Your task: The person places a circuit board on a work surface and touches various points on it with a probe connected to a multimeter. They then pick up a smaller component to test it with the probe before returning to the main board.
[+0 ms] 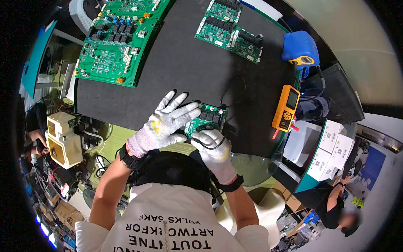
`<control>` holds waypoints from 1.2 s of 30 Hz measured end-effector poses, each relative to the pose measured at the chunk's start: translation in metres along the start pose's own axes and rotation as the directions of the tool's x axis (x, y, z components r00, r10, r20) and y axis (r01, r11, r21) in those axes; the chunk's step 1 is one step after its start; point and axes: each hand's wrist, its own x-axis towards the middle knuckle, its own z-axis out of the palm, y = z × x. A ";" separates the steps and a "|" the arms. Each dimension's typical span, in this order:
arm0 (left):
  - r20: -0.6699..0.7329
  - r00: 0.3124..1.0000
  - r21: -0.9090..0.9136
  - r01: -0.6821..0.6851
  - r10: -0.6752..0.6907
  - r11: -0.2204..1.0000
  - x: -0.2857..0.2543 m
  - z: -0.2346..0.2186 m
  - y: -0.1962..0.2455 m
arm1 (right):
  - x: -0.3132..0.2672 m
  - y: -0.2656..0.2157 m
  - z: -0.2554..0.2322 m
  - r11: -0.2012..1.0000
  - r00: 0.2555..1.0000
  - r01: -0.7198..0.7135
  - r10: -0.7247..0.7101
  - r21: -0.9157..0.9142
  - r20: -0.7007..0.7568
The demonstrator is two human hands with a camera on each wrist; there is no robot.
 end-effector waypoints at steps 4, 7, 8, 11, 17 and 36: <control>-0.025 1.000 -0.012 -0.002 0.002 1.000 -0.001 0.004 -0.001 | -0.003 0.008 0.004 0.998 0.999 0.047 -0.047 -0.037 0.002; -0.026 1.000 -0.019 0.003 -0.003 1.000 -0.001 0.003 -0.001 | -0.001 0.004 0.003 0.998 1.000 0.025 -0.025 -0.052 0.007; -0.025 1.000 -0.018 0.003 -0.003 1.000 -0.001 0.003 -0.001 | -0.001 0.004 0.003 0.998 1.000 0.025 -0.025 -0.052 0.009; -0.007 1.000 -0.011 0.006 -0.006 1.000 -0.001 0.003 -0.001 | 0.000 0.002 0.003 0.999 1.000 0.013 -0.013 -0.050 0.003; -0.051 0.998 -0.014 -0.025 0.024 1.000 -0.002 0.006 -0.004 | 0.000 -0.002 0.002 0.996 0.995 -0.083 0.082 0.013 0.055; -0.053 0.998 0.005 -0.015 0.016 1.000 0.000 0.000 0.002 | 0.003 -0.014 0.003 0.991 0.994 -0.104 0.106 -0.084 0.012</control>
